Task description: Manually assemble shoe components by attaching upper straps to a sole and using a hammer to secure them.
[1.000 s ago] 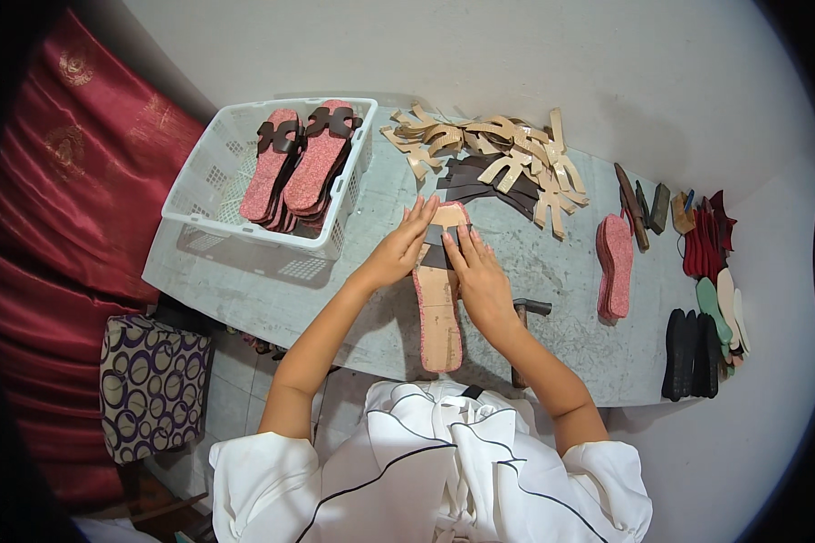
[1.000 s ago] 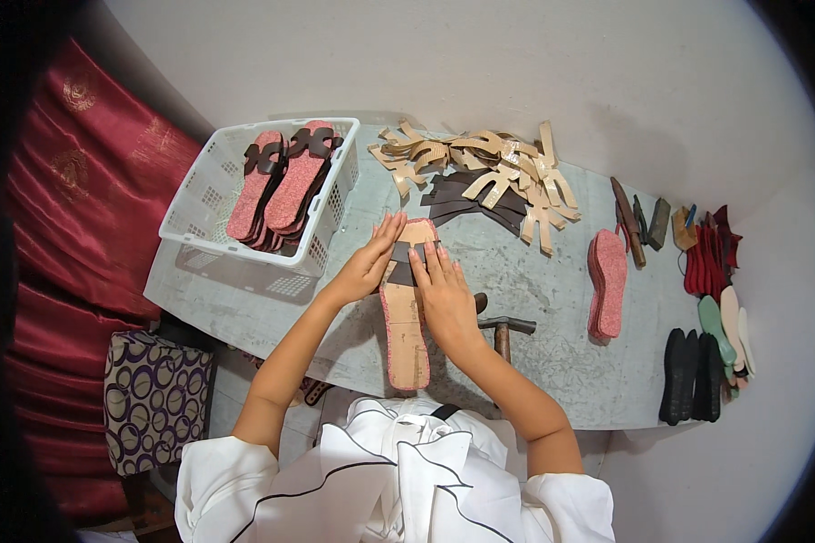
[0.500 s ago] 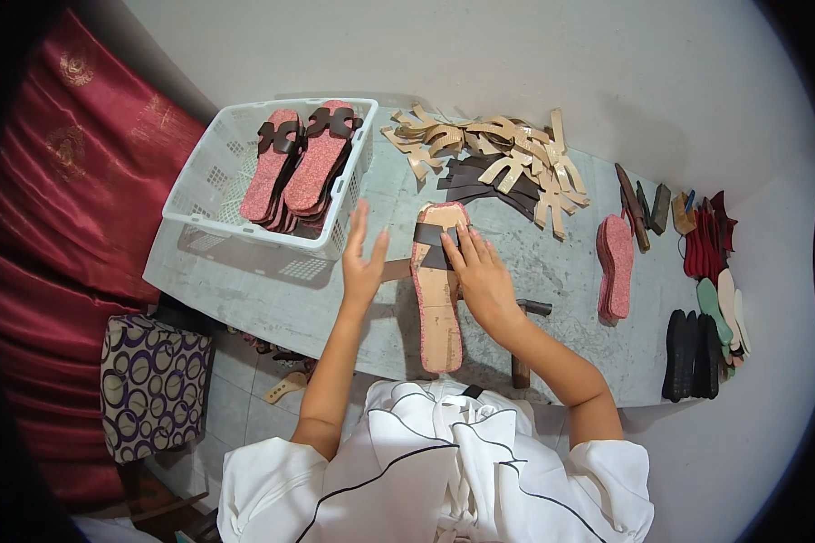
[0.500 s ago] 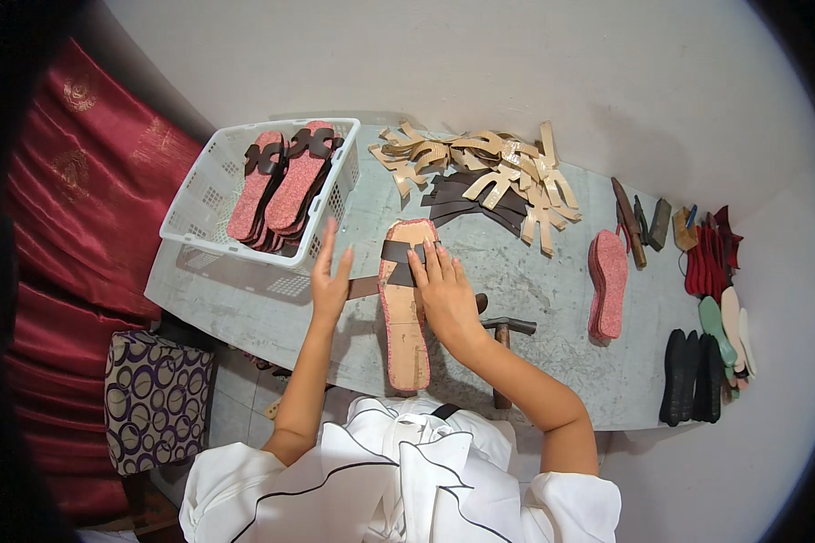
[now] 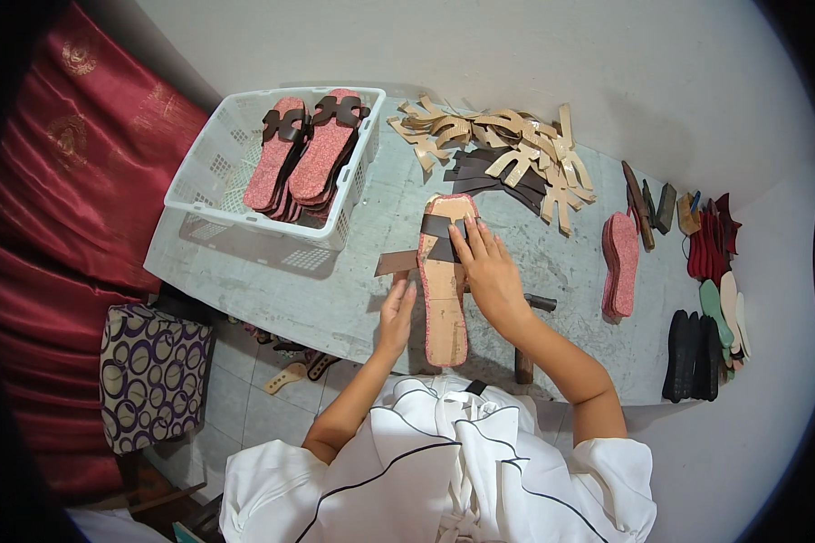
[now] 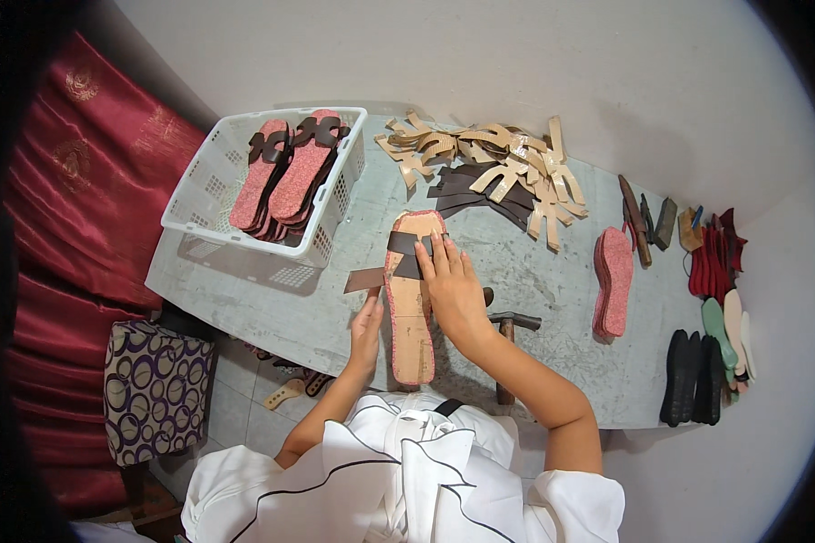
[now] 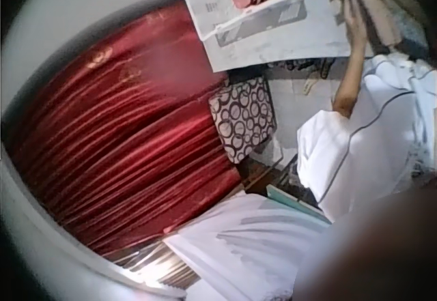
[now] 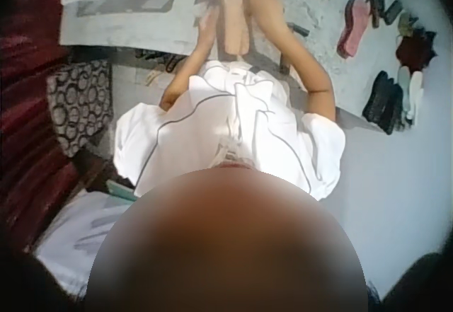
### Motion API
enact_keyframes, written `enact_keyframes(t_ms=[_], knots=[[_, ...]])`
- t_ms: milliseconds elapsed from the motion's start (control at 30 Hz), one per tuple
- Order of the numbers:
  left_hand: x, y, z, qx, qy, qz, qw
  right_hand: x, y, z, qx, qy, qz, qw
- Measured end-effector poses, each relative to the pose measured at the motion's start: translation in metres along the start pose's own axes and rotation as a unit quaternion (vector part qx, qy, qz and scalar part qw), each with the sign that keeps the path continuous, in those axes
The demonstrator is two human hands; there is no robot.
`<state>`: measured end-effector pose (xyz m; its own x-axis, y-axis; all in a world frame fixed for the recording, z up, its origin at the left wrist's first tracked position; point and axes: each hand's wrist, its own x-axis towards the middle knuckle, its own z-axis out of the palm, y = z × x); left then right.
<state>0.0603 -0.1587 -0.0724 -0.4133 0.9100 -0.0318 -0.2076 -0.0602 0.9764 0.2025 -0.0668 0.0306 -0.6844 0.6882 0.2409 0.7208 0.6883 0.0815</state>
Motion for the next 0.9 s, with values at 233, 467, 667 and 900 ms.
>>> enact_keyframes(t_ms=[233, 467, 667, 900], knots=[[0.017, 0.027, 0.013, 0.094, 0.044, 0.147, 0.984, -0.001, 0.001, 0.002, 0.005, 0.011, 0.003, 1.000], [0.017, 0.035, 0.023, 0.202, 0.091, 0.246, 0.944, -0.002, 0.001, 0.004, -0.022, 0.016, 0.000, 1.000], [0.019, 0.046, 0.023, 0.375, 0.079, 0.320, 0.866, -0.002, 0.002, 0.005, -0.034, 0.006, -0.010, 0.999], [0.021, 0.049, 0.018, 0.450, 0.054, 0.354, 0.818, -0.002, 0.001, 0.007, -0.035, 0.009, -0.004, 0.999]])
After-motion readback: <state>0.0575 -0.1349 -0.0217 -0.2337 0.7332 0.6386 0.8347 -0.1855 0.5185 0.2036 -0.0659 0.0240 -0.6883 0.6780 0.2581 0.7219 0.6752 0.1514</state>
